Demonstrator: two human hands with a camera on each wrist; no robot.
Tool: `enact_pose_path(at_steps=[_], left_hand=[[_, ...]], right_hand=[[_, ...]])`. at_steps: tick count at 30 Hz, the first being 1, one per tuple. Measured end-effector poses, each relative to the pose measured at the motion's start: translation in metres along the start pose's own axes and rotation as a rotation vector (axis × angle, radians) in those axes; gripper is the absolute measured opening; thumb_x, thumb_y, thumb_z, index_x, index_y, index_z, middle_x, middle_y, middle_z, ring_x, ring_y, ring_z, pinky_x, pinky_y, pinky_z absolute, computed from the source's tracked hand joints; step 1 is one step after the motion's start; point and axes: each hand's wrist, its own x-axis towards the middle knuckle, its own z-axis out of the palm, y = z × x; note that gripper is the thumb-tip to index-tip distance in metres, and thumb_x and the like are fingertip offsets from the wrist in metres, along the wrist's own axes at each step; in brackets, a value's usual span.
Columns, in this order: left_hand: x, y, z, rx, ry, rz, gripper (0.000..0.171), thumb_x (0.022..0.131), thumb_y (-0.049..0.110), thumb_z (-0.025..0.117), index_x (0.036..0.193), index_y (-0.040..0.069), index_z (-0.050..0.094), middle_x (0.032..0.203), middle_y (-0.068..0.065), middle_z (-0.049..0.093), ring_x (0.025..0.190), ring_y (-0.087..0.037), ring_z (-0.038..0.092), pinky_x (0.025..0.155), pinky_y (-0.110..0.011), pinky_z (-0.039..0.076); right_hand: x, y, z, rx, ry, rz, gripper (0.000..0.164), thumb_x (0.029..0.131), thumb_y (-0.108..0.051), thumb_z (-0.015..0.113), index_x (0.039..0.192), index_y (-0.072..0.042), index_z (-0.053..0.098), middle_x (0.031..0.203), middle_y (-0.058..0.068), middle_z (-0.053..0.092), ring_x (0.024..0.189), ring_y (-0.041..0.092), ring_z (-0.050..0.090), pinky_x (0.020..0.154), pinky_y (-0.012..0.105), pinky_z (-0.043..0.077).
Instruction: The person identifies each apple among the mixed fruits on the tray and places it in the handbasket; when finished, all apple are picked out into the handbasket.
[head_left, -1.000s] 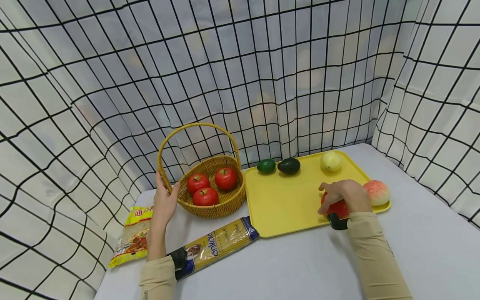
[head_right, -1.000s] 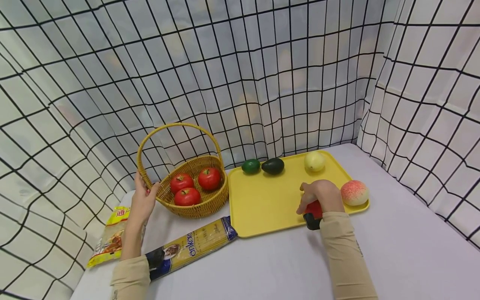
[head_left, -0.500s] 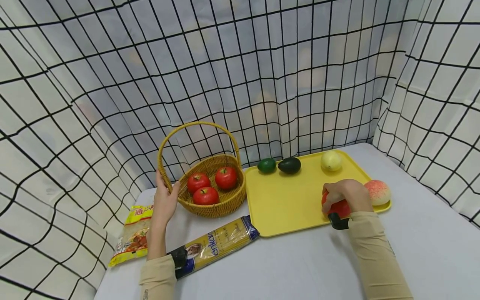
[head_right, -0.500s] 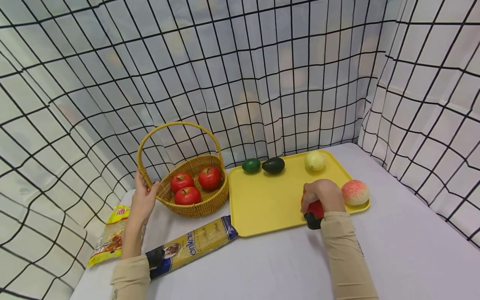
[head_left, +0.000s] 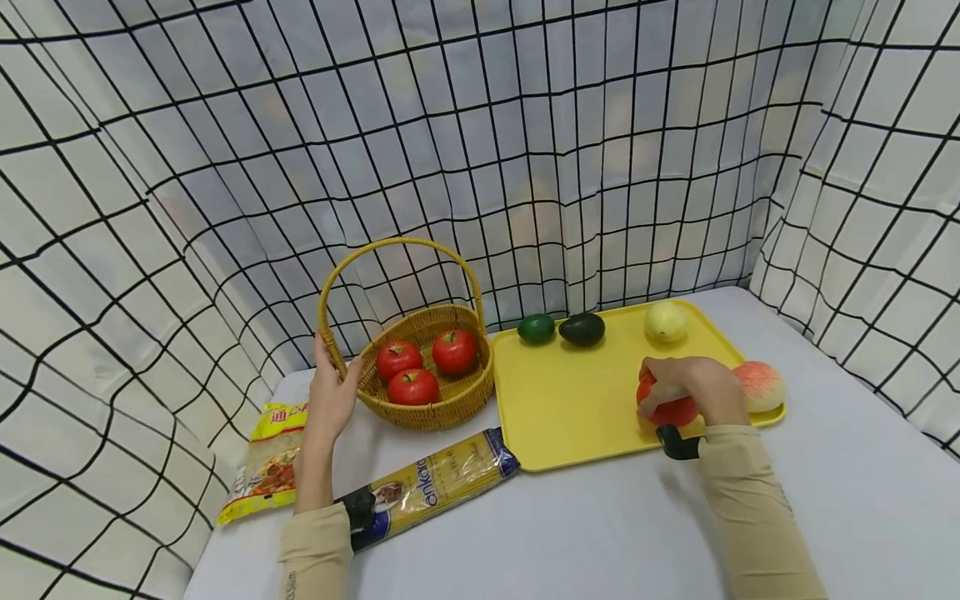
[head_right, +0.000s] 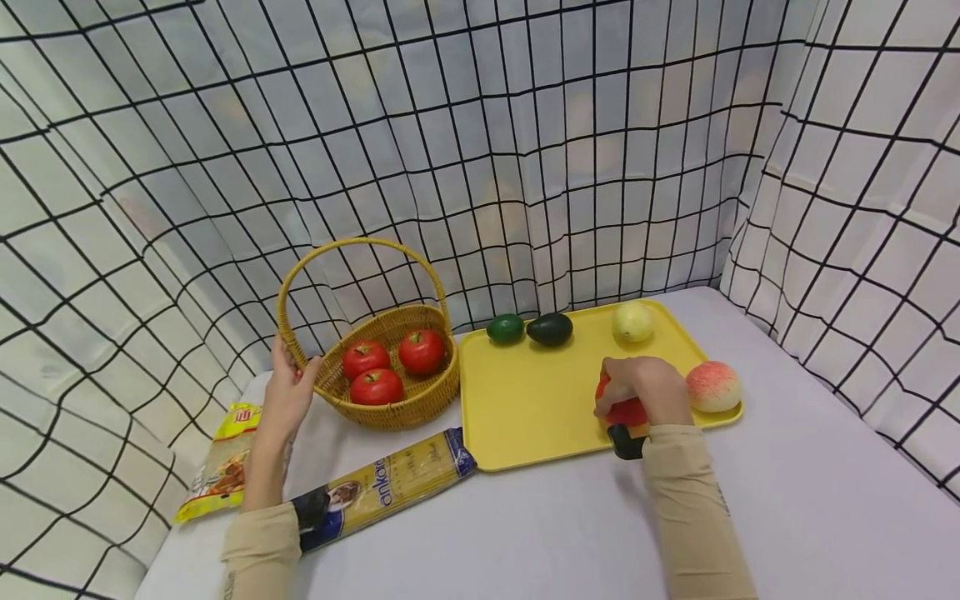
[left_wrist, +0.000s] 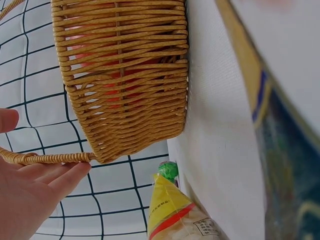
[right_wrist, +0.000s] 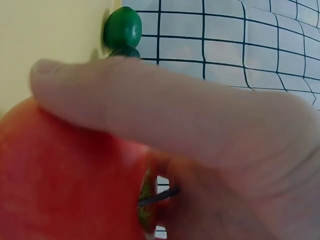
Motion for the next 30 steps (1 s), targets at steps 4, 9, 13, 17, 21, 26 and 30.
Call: enact_pose_path(at_steps=[4, 9, 13, 17, 21, 26, 30], left_hand=[[-0.001, 0.0, 0.0, -0.007, 0.0, -0.005, 0.085, 0.11, 0.036, 0.043, 0.163, 0.024, -0.021, 0.173, -0.019, 0.008, 0.155, -0.048, 0.024, 0.121, -0.065, 0.029], [0.0, -0.001, 0.0, -0.012, 0.007, 0.01, 0.084, 0.11, 0.036, 0.044, 0.164, 0.023, -0.019, 0.172, -0.02, 0.011, 0.154, -0.047, 0.025, 0.121, -0.065, 0.029], [0.0, -0.001, 0.0, -0.015, 0.009, 0.015, 0.083, 0.109, 0.039, 0.043, 0.165, 0.023, -0.017, 0.171, -0.023, 0.015, 0.154, -0.047, 0.027, 0.12, -0.066, 0.031], [0.0, -0.001, 0.0, -0.025, 0.005, 0.007, 0.083, 0.109, 0.037, 0.043, 0.165, 0.024, -0.017, 0.171, -0.022, 0.015, 0.154, -0.047, 0.027, 0.12, -0.065, 0.031], [0.0, -0.001, 0.0, -0.025, 0.004, 0.001, 0.083, 0.109, 0.035, 0.044, 0.164, 0.025, -0.017, 0.171, -0.023, 0.015, 0.154, -0.047, 0.027, 0.12, -0.065, 0.031], [0.0, -0.001, 0.0, -0.024, -0.001, -0.004, 0.083, 0.109, 0.039, 0.043, 0.164, 0.025, -0.017, 0.17, -0.024, 0.016, 0.153, -0.046, 0.029, 0.119, -0.065, 0.033], [0.0, -0.002, -0.001, -0.023, 0.001, -0.006, 0.084, 0.109, 0.037, 0.044, 0.165, 0.022, -0.017, 0.17, -0.025, 0.017, 0.153, -0.047, 0.03, 0.118, -0.065, 0.034]], right_hand=[[0.006, -0.004, 0.0, 0.002, 0.003, -0.051, 0.059, 0.086, -0.039, 0.075, 0.131, -0.01, 0.051, 0.116, 0.019, 0.058, 0.108, 0.037, 0.053, 0.085, 0.047, 0.052], [0.014, -0.011, 0.002, 0.001, 0.049, -0.146, 0.064, 0.087, -0.037, 0.073, 0.138, -0.007, 0.049, 0.122, 0.021, 0.057, 0.108, 0.036, 0.056, 0.087, 0.048, 0.054], [0.02, -0.019, 0.004, 0.036, 0.094, -0.227, 0.068, 0.089, -0.036, 0.073, 0.144, -0.006, 0.045, 0.129, 0.025, 0.052, 0.112, 0.038, 0.056, 0.089, 0.048, 0.057], [0.026, -0.031, 0.007, 0.072, 0.141, -0.316, 0.067, 0.09, -0.035, 0.073, 0.144, -0.008, 0.044, 0.132, 0.026, 0.05, 0.117, 0.04, 0.054, 0.091, 0.049, 0.056], [0.03, -0.042, 0.012, 0.1, 0.201, -0.394, 0.063, 0.091, -0.035, 0.073, 0.143, -0.012, 0.045, 0.135, 0.025, 0.048, 0.121, 0.041, 0.049, 0.091, 0.048, 0.055], [0.033, -0.052, 0.015, 0.149, 0.249, -0.451, 0.064, 0.093, -0.036, 0.072, 0.146, -0.016, 0.043, 0.138, 0.023, 0.047, 0.122, 0.038, 0.052, 0.094, 0.048, 0.056], [0.035, -0.06, 0.016, 0.17, 0.265, -0.476, 0.07, 0.094, -0.038, 0.072, 0.15, -0.014, 0.038, 0.138, 0.021, 0.048, 0.119, 0.035, 0.056, 0.095, 0.047, 0.056]])
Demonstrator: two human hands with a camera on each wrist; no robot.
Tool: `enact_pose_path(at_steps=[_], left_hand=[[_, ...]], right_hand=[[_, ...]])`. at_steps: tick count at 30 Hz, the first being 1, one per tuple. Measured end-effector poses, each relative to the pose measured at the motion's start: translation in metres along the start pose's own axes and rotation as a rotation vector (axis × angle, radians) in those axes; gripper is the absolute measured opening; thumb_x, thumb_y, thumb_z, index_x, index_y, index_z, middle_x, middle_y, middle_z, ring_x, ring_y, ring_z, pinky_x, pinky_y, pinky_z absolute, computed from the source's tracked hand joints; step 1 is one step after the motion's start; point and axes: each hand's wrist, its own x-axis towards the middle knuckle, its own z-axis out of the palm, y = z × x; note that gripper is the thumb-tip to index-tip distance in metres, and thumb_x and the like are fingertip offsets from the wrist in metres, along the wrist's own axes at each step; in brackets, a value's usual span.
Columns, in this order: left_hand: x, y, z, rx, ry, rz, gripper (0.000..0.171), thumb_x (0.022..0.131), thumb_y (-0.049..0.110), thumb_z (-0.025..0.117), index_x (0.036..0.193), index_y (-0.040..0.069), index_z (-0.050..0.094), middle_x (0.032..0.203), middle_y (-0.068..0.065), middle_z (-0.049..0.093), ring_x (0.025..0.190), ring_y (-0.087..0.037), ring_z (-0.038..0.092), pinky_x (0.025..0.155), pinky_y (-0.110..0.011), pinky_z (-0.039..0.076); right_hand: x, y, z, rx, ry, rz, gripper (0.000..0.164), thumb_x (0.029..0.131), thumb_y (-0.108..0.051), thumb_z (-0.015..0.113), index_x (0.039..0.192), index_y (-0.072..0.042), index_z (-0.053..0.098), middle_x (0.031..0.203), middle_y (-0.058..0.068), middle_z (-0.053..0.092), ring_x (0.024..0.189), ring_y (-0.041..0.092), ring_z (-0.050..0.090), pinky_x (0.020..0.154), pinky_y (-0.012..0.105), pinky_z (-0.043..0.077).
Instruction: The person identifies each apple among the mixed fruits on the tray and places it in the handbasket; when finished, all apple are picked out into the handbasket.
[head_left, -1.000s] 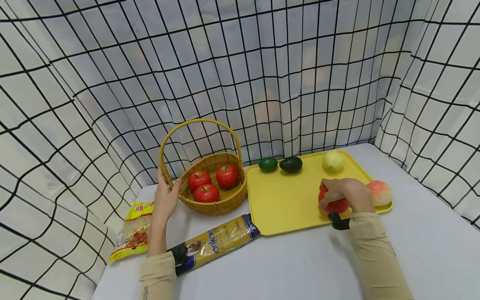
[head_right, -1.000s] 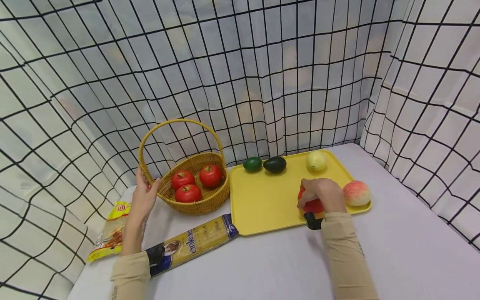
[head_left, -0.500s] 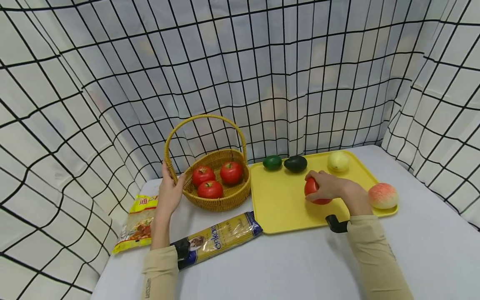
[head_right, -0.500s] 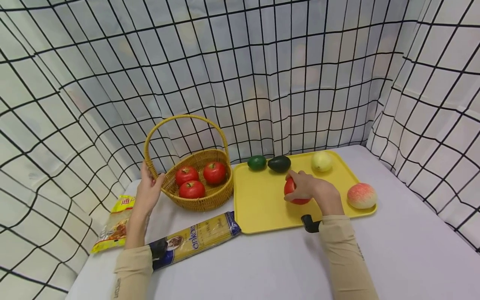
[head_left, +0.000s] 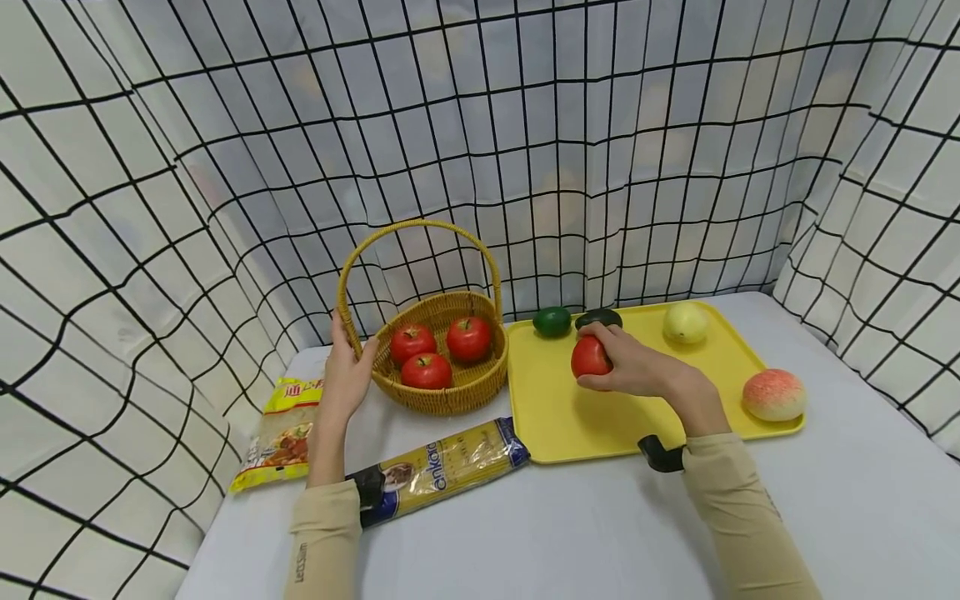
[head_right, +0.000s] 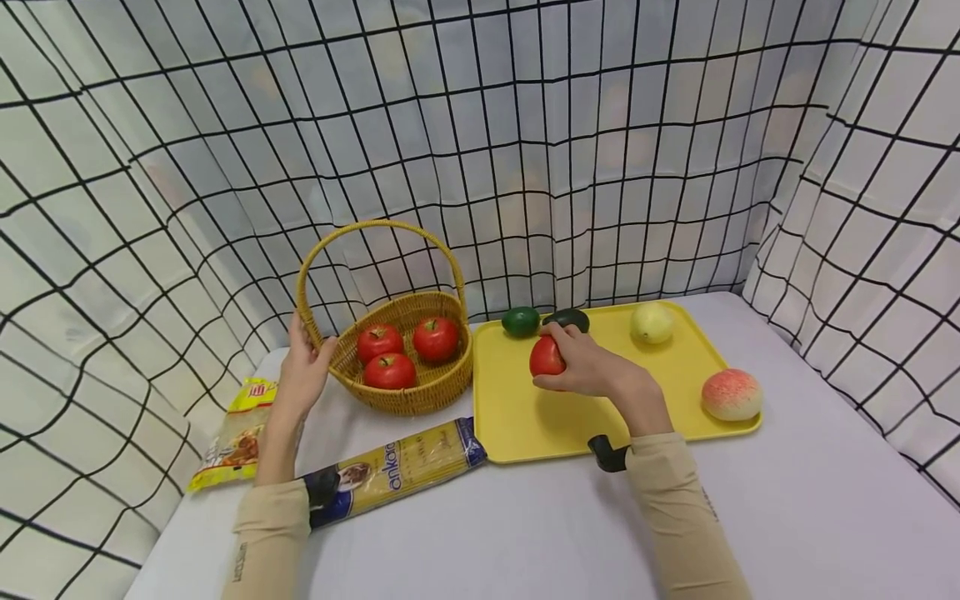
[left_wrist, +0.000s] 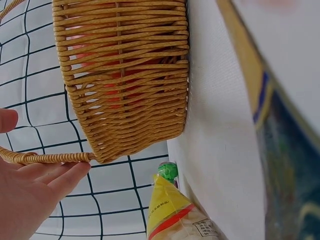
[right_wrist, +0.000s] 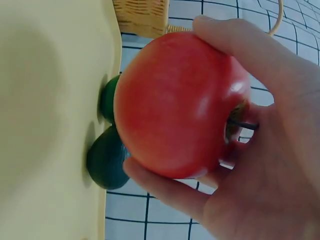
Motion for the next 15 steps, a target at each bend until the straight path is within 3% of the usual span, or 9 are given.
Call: enact_pose_path(at_steps=[7, 15], left_hand=[[0.005, 0.003, 0.006, -0.014, 0.013, 0.013, 0.083, 0.109, 0.036, 0.044, 0.165, 0.02, -0.015, 0.169, -0.027, 0.019, 0.151, -0.048, 0.032, 0.117, -0.065, 0.035], [0.004, -0.001, -0.002, 0.007, -0.011, -0.01, 0.084, 0.11, 0.038, 0.042, 0.164, 0.02, -0.019, 0.168, -0.031, 0.017, 0.152, -0.05, 0.029, 0.118, -0.067, 0.032]], right_hand=[[0.008, -0.014, 0.0, -0.011, 0.067, -0.06, 0.076, 0.093, -0.04, 0.075, 0.152, -0.013, 0.035, 0.143, 0.015, 0.048, 0.12, 0.031, 0.058, 0.098, 0.048, 0.056], [0.019, -0.037, 0.022, -0.175, 0.169, -0.111, 0.085, 0.085, -0.052, 0.08, 0.153, -0.022, 0.039, 0.14, 0.008, 0.061, 0.126, 0.03, 0.057, 0.095, 0.05, 0.057]])
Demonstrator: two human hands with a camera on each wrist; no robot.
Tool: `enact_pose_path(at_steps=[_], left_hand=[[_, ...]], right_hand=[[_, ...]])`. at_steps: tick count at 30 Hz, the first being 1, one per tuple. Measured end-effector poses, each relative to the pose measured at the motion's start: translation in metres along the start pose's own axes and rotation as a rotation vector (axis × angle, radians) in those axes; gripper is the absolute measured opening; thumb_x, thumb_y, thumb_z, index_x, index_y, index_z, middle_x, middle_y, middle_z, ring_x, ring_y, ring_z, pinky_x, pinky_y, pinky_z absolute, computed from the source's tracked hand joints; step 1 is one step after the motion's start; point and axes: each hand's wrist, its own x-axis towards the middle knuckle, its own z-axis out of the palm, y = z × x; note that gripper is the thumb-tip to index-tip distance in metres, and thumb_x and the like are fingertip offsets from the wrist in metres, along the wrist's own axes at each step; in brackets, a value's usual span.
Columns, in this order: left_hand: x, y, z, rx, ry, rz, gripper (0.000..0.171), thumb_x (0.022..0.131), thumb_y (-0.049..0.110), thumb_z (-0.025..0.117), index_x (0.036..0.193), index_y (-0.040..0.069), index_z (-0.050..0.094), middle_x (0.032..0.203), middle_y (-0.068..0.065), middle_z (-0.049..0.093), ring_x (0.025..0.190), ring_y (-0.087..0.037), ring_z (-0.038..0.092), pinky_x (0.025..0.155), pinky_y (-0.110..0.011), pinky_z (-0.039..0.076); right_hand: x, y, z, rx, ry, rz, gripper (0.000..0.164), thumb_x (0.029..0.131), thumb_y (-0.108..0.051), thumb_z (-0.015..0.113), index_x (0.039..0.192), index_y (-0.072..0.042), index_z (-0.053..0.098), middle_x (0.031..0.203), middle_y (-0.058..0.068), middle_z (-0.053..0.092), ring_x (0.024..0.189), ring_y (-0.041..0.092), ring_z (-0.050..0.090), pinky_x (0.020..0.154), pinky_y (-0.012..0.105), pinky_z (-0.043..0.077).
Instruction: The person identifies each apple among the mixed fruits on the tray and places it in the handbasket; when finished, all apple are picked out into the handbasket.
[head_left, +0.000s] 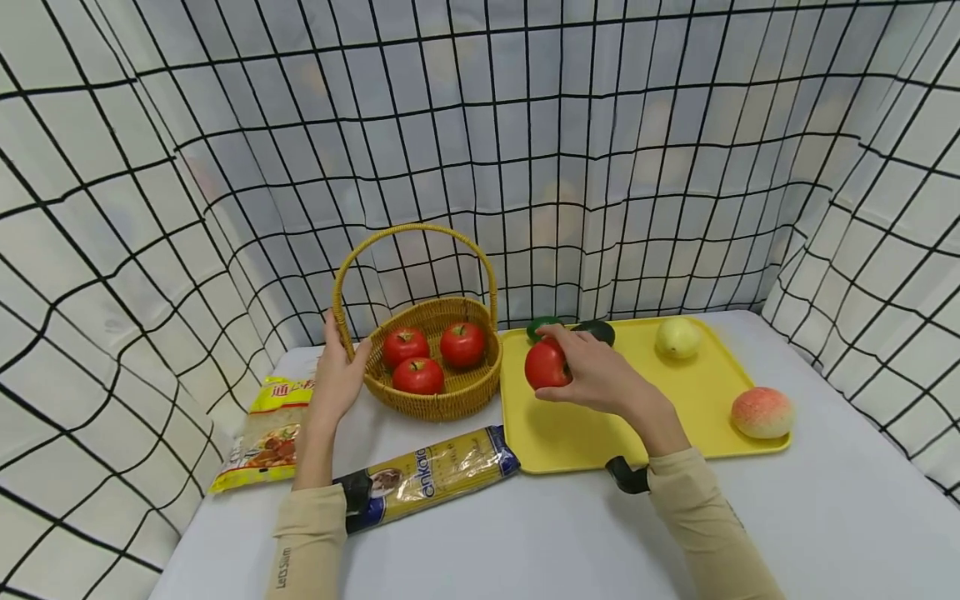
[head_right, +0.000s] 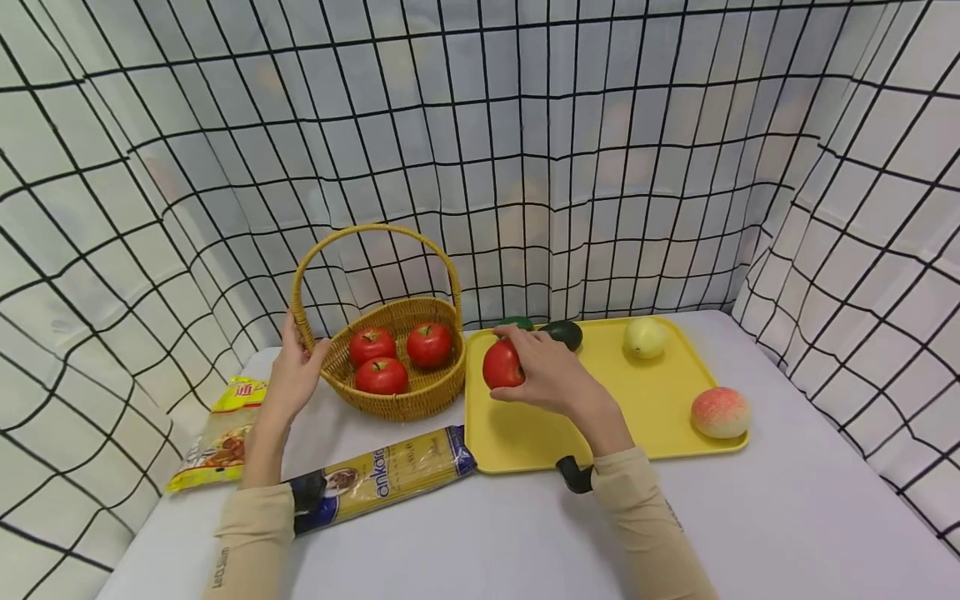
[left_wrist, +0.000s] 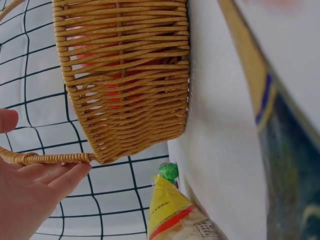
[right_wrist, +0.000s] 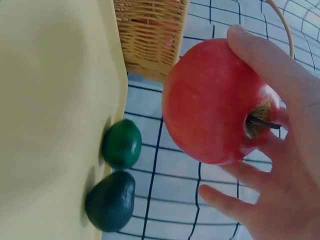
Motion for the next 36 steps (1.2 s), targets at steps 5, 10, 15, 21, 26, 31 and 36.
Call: enact_pose_path(at_steps=[5, 10, 15, 21, 26, 31, 36], left_hand=[[0.002, -0.002, -0.01, 0.004, 0.006, 0.009, 0.084, 0.109, 0.038, 0.042, 0.164, 0.019, -0.019, 0.168, -0.033, 0.015, 0.152, -0.052, 0.026, 0.118, -0.069, 0.03], [0.004, -0.002, -0.009, -0.004, -0.004, -0.006, 0.085, 0.109, 0.039, 0.043, 0.164, 0.02, -0.019, 0.169, -0.03, 0.012, 0.154, -0.05, 0.022, 0.121, -0.067, 0.027], [0.004, 0.001, -0.009, -0.001, -0.005, -0.013, 0.085, 0.109, 0.041, 0.042, 0.164, 0.023, -0.02, 0.17, -0.029, 0.012, 0.155, -0.049, 0.022, 0.121, -0.067, 0.026], [0.002, 0.004, -0.007, -0.008, -0.024, -0.021, 0.086, 0.109, 0.041, 0.043, 0.164, 0.024, -0.02, 0.171, -0.026, 0.01, 0.157, -0.046, 0.019, 0.124, -0.065, 0.023], [0.001, 0.005, -0.005, -0.015, -0.028, -0.029, 0.085, 0.109, 0.039, 0.044, 0.164, 0.022, -0.02, 0.171, -0.024, 0.01, 0.157, -0.045, 0.02, 0.125, -0.063, 0.023], [0.003, 0.007, -0.005, -0.025, 0.0, -0.013, 0.085, 0.109, 0.039, 0.044, 0.165, 0.022, -0.017, 0.171, -0.025, 0.012, 0.156, -0.047, 0.021, 0.124, -0.064, 0.024], [-0.002, 0.002, -0.003, -0.028, -0.009, -0.04, 0.085, 0.109, 0.041, 0.043, 0.164, 0.021, -0.018, 0.171, -0.025, 0.011, 0.156, -0.046, 0.022, 0.124, -0.064, 0.024]], right_hand=[[0.011, -0.014, 0.015, -0.056, 0.096, -0.033, 0.083, 0.084, -0.053, 0.08, 0.152, -0.024, 0.042, 0.143, 0.006, 0.059, 0.129, 0.028, 0.051, 0.091, 0.051, 0.059], [0.017, -0.022, 0.021, -0.079, 0.189, -0.044, 0.077, 0.087, -0.051, 0.079, 0.148, -0.022, 0.044, 0.146, 0.005, 0.055, 0.133, 0.029, 0.048, 0.089, 0.05, 0.061], [0.026, -0.034, 0.032, -0.029, 0.246, -0.087, 0.077, 0.089, -0.053, 0.076, 0.151, -0.02, 0.043, 0.15, 0.006, 0.049, 0.134, 0.029, 0.048, 0.093, 0.049, 0.061], [0.062, -0.056, 0.051, -0.043, 0.255, -0.189, 0.076, 0.092, -0.051, 0.073, 0.154, -0.022, 0.04, 0.155, 0.009, 0.044, 0.136, 0.031, 0.049, 0.094, 0.048, 0.06], [0.102, -0.067, 0.057, -0.108, 0.242, -0.183, 0.075, 0.095, -0.049, 0.07, 0.156, -0.02, 0.037, 0.157, 0.012, 0.042, 0.133, 0.032, 0.052, 0.09, 0.048, 0.062], [0.154, -0.077, 0.049, -0.208, 0.194, -0.117, 0.074, 0.097, -0.05, 0.066, 0.156, -0.016, 0.036, 0.156, 0.016, 0.041, 0.137, 0.034, 0.049, 0.093, 0.048, 0.06], [0.195, -0.081, 0.05, -0.23, 0.058, -0.042, 0.077, 0.099, -0.046, 0.066, 0.16, -0.014, 0.03, 0.159, 0.02, 0.036, 0.145, 0.036, 0.041, 0.105, 0.05, 0.054]])
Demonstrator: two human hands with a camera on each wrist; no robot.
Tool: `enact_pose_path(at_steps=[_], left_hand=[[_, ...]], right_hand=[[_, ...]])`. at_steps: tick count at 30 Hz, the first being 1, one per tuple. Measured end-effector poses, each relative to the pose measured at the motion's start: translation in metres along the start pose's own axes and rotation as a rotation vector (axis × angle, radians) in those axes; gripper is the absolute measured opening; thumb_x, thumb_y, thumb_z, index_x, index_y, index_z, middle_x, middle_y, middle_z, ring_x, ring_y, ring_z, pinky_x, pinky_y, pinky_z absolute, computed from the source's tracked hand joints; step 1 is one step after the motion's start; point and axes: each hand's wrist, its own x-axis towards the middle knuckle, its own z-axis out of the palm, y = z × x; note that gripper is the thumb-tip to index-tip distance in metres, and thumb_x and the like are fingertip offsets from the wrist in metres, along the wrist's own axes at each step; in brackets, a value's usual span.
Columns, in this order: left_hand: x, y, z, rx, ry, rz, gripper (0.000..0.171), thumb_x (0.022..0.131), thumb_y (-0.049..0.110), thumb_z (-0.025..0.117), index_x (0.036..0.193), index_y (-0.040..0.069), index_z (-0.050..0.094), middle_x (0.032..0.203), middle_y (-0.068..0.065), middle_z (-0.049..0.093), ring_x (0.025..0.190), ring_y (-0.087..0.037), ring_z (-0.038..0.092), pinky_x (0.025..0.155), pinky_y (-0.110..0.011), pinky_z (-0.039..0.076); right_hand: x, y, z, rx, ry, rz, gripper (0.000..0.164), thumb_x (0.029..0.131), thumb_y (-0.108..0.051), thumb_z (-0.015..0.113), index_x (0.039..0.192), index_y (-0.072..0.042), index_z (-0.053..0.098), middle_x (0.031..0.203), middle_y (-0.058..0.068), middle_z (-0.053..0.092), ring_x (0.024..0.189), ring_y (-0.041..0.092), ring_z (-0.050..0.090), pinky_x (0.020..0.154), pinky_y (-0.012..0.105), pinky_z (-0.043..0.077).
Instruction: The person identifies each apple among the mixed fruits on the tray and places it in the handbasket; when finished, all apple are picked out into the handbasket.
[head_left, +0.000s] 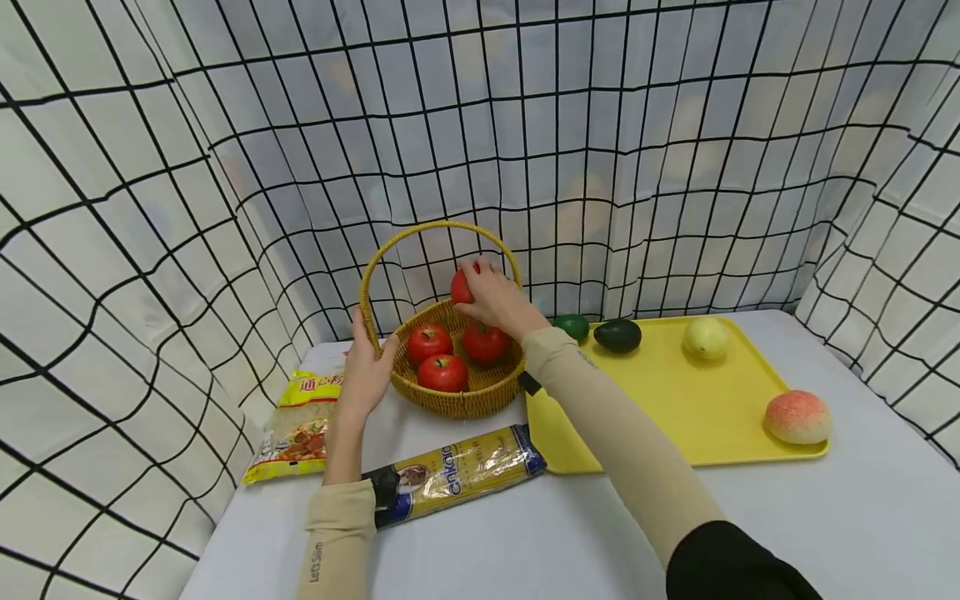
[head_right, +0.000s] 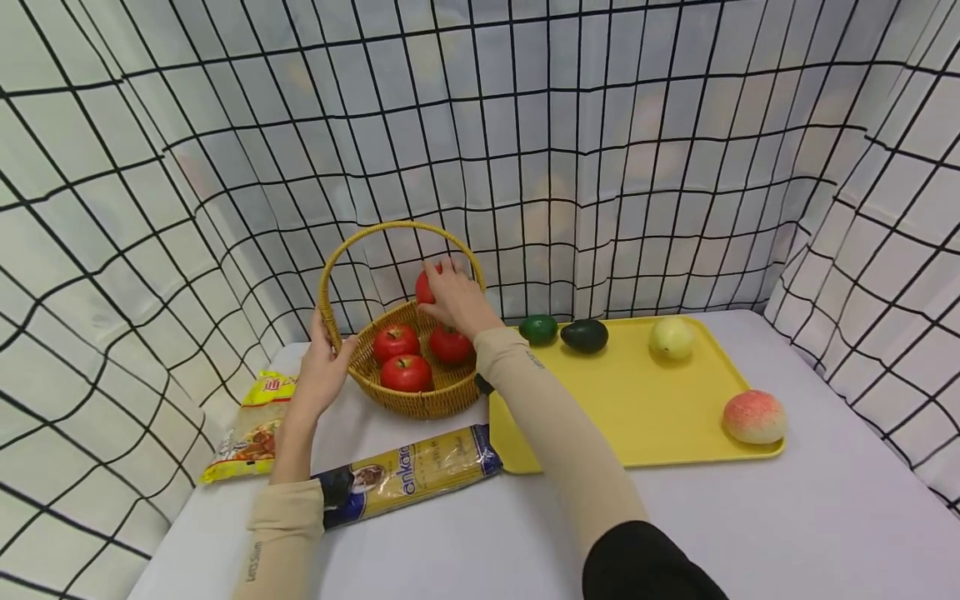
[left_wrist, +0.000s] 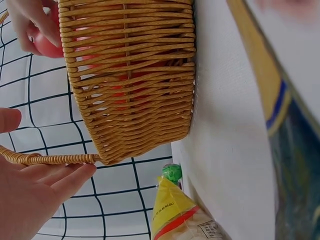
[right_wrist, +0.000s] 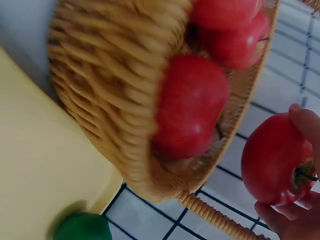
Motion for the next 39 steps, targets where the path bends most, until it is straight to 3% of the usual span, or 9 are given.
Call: enact_pose_path(at_steps=[5, 12, 21, 27, 32, 36, 39], left_hand=[[-0.002, -0.003, 0.0, 0.005, 0.0, -0.009, 0.085, 0.109, 0.041, 0.043, 0.164, 0.022, -0.019, 0.172, -0.023, 0.009, 0.157, -0.044, 0.02, 0.125, -0.062, 0.023], [0.0, 0.0, -0.001, 0.008, 0.0, 0.002, 0.084, 0.109, 0.041, 0.043, 0.165, 0.021, -0.017, 0.173, -0.021, 0.008, 0.158, -0.042, 0.019, 0.126, -0.061, 0.022], [0.001, 0.0, 0.0, 0.007, 0.011, 0.004, 0.083, 0.109, 0.038, 0.044, 0.165, 0.021, -0.016, 0.172, -0.022, 0.011, 0.157, -0.043, 0.022, 0.125, -0.061, 0.025], [0.0, -0.002, 0.0, 0.015, 0.007, -0.004, 0.084, 0.109, 0.039, 0.043, 0.164, 0.022, -0.018, 0.172, -0.023, 0.01, 0.157, -0.045, 0.021, 0.125, -0.062, 0.023], [0.0, -0.002, -0.001, 0.021, 0.011, 0.004, 0.084, 0.109, 0.042, 0.042, 0.164, 0.022, -0.018, 0.171, -0.025, 0.012, 0.156, -0.046, 0.022, 0.125, -0.063, 0.023], [0.0, -0.002, 0.001, 0.014, 0.008, 0.003, 0.084, 0.109, 0.043, 0.042, 0.164, 0.022, -0.018, 0.171, -0.024, 0.012, 0.156, -0.045, 0.023, 0.124, -0.063, 0.025], [0.0, -0.002, 0.001, 0.013, 0.011, 0.001, 0.084, 0.109, 0.044, 0.042, 0.164, 0.023, -0.018, 0.171, -0.024, 0.012, 0.156, -0.045, 0.023, 0.124, -0.063, 0.025]], right_hand=[[0.019, -0.001, 0.006, 0.012, -0.106, 0.02, 0.08, 0.099, -0.04, 0.068, 0.161, -0.012, 0.027, 0.161, 0.022, 0.031, 0.149, 0.038, 0.033, 0.112, 0.048, 0.048], [0.02, 0.0, 0.012, 0.005, -0.19, 0.034, 0.086, 0.099, -0.038, 0.069, 0.164, -0.01, 0.021, 0.167, 0.019, 0.029, 0.156, 0.038, 0.025, 0.124, 0.051, 0.035], [0.003, 0.001, 0.022, -0.061, -0.307, 0.018, 0.076, 0.094, -0.036, 0.075, 0.154, -0.007, 0.037, 0.158, 0.015, 0.046, 0.147, 0.035, 0.043, 0.12, 0.046, 0.04], [-0.004, -0.001, 0.024, -0.086, -0.37, 0.052, 0.075, 0.098, -0.041, 0.069, 0.157, -0.007, 0.037, 0.163, 0.016, 0.04, 0.153, 0.034, 0.035, 0.125, 0.046, 0.034], [-0.005, 0.0, 0.028, -0.09, -0.4, 0.078, 0.076, 0.103, -0.044, 0.059, 0.164, -0.01, 0.027, 0.17, 0.014, 0.028, 0.159, 0.033, 0.022, 0.13, 0.046, 0.023], [-0.006, 0.002, 0.03, -0.086, -0.406, 0.049, 0.071, 0.108, -0.044, 0.049, 0.165, -0.01, 0.023, 0.172, 0.011, 0.025, 0.16, 0.031, 0.02, 0.131, 0.044, 0.02], [-0.013, 0.005, 0.026, -0.006, -0.368, -0.006, 0.067, 0.109, -0.04, 0.048, 0.164, -0.008, 0.026, 0.171, 0.011, 0.027, 0.16, 0.031, 0.023, 0.131, 0.043, 0.02]])
